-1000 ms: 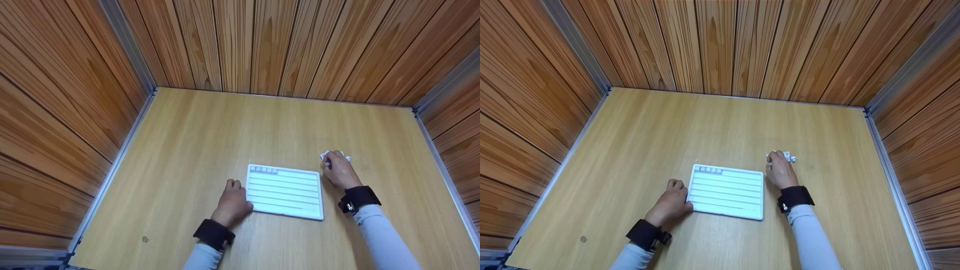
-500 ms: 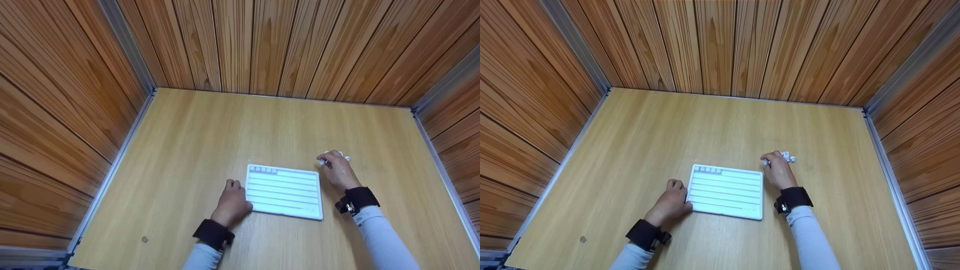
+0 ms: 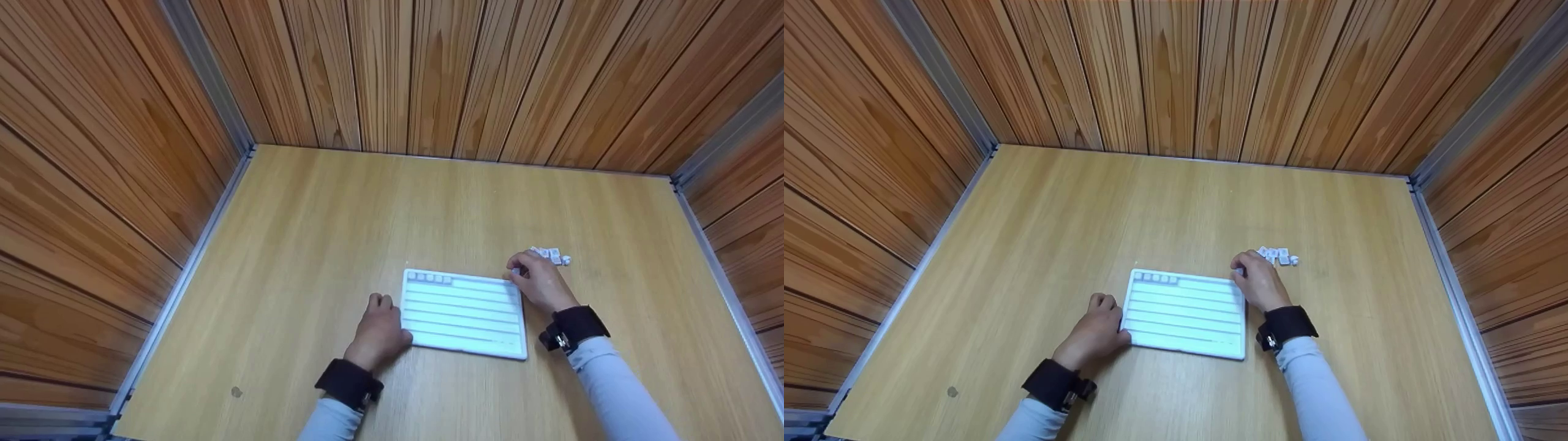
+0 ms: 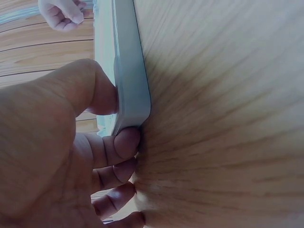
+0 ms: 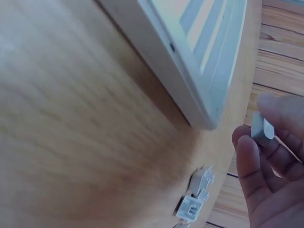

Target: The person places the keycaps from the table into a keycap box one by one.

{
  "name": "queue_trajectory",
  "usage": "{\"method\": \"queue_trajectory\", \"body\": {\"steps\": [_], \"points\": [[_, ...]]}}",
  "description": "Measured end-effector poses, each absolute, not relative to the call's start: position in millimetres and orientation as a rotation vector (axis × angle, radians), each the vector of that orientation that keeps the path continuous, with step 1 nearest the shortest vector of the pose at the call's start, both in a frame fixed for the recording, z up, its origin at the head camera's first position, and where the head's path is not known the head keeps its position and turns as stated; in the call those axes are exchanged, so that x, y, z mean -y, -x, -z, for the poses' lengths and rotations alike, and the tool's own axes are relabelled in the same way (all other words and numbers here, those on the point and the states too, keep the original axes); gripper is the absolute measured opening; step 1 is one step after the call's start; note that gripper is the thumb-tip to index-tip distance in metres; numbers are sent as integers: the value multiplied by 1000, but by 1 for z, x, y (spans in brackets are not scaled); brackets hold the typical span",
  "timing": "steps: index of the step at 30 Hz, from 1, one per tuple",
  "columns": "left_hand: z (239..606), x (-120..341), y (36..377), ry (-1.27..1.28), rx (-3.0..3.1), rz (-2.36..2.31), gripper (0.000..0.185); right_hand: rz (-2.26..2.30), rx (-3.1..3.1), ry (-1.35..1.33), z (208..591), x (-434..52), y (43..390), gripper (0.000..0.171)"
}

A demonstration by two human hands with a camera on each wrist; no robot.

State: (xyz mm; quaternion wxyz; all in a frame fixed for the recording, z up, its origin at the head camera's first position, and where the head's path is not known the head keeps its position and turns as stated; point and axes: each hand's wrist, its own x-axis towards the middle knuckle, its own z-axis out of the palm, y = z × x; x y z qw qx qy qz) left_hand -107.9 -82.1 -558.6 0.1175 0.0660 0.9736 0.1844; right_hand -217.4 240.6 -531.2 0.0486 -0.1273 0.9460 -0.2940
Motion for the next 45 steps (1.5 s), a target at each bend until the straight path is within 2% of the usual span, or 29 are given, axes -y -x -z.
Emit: {"method": "queue_trajectory", "body": {"steps": [6,13,23,36,45], "points": [[558,82,107,-178,-2836,-600,36,895,-2839,361,530,-232,216,21],[560,83,105,-231,-2874,-584,31,894,-2906,481,532,-223,213,14],[559,83,107,-221,-2868,-555,34,830,-2874,485,527,-202,212,21],[559,84,106,-193,-2848,-589,36,765,-2903,808,532,-172,209,15],[558,84,105,-221,-2863,-609,30,817,-2879,993,538,-162,209,15]]}}
